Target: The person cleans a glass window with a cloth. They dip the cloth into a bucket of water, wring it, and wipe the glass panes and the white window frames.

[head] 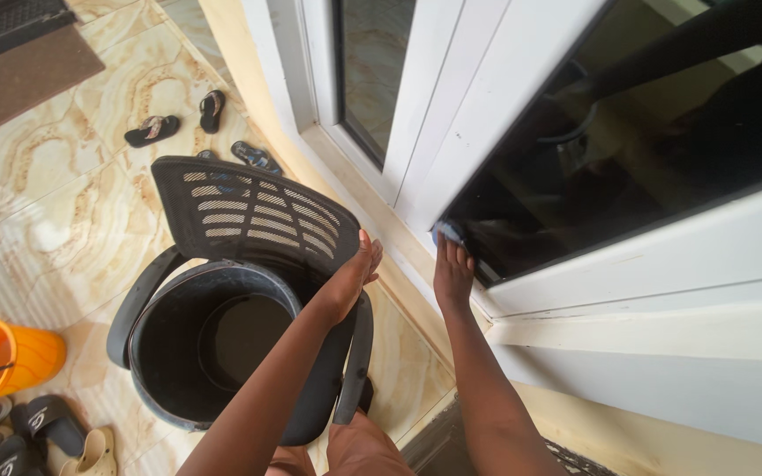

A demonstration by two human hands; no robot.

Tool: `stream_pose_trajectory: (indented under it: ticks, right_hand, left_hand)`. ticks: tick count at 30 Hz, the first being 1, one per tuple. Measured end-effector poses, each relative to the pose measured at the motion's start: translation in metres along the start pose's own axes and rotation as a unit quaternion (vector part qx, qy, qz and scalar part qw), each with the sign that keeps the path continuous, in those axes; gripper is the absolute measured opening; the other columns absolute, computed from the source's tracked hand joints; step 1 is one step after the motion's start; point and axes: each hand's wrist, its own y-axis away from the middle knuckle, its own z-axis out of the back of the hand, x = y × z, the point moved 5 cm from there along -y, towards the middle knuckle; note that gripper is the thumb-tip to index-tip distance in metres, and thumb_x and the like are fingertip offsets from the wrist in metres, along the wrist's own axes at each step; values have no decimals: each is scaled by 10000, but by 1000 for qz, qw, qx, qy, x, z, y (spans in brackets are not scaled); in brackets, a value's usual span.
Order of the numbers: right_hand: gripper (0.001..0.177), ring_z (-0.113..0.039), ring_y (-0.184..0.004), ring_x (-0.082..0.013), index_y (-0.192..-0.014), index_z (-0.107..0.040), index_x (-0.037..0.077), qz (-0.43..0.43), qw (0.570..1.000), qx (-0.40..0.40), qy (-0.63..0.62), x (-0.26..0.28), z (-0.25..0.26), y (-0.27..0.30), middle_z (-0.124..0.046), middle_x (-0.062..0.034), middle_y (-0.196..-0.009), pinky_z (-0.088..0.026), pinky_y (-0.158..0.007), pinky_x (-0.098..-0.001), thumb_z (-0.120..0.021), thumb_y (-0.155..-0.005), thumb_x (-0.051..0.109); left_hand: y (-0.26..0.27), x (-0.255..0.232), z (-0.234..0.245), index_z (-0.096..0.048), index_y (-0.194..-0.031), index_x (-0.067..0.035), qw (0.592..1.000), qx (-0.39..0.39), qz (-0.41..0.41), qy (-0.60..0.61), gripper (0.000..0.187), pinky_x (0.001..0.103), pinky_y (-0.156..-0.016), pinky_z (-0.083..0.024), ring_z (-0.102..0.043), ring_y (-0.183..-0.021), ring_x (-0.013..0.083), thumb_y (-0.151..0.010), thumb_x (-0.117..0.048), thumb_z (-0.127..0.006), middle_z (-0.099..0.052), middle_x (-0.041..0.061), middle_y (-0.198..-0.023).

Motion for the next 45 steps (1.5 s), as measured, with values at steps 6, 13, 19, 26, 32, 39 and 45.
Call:
stream_pose_trajectory:
  ticks: [6, 13, 19, 26, 32, 39, 45]
  right_hand:
    - [614, -538, -1192, -237, -1506, -527, 159, -23, 998, 24, -49, -6, -13, 25, -603, -34, -1277, -400, -985, -396, -592, -908, 34]
    - [715, -531, -1164, -305, -1527, -472, 139, -113, 993, -3, -18, -23, 49, 34, -592, -93, -1354, -388, -991, -462, -590, -842, -26]
    - [883, -477, -1246, -392, -1598, -257, -79, -163, 974, -150, -50, -45, 169, -13, -483, -230, -1364, -369, -1062, -555, -623, -794, -104]
    - [824, -494, -1228, -337, -1621, -321, 0, -155, 966, -207, 21, -42, 200, -62, -506, -156, -1373, -391, -1018, -504, -615, -868, -157]
    - [792, -525, -1224, -364, -1475, -575, 141, -85, 978, -56, -183, -13, 91, 10, -585, -156, -1306, -405, -1055, -488, -549, -767, -216]
    - [514, -644, -985, -229, -1236, -704, 40, -357, 777, 77, -513, -1, 70, 145, -683, -105, -1079, -522, -878, -339, -524, -811, -184]
    - [483, -684, -974, -226, -1212, -661, -22, -424, 591, 251, -639, 103, 79, 165, -672, -127, -1116, -569, -807, -365, -563, -770, -191]
  left_hand:
    - [19, 16, 16, -66, -1603, 24, 1000, 2, -7, 22, 1117, 412, -1252, -170, -114, -1586, 254, -876, -823, -82, -106, 177, -1713]
    - [17, 19, -1, -42, -1601, 0, 1000, 20, 12, 17, 1120, 415, -1243, -180, -105, -1587, 238, -850, -830, -88, -92, 157, -1714]
    - [5, 17, -6, -31, -1598, 28, 999, 40, 3, 10, 1140, 412, -1255, -179, -108, -1594, 251, -863, -840, -115, -89, 187, -1712]
    - [24, -3, -7, -39, -1603, 17, 999, 50, -7, -19, 1138, 422, -1255, -178, -103, -1591, 260, -853, -836, -87, -97, 191, -1706]
    - [103, 3, 45, -58, -1607, -4, 1000, 8, -12, -20, 1087, 430, -1249, -174, -103, -1588, 260, -870, -803, -75, -115, 169, -1708]
    - [239, 87, 128, -87, -1598, 21, 981, -118, -48, 148, 1068, 457, -1236, -208, -202, -1575, 285, -891, -779, -63, -198, 185, -1695]
    - [330, 184, 165, -128, -1593, 27, 908, -258, -18, 331, 1087, 488, -1214, -247, -296, -1535, 314, -882, -793, -63, -290, 211, -1662]
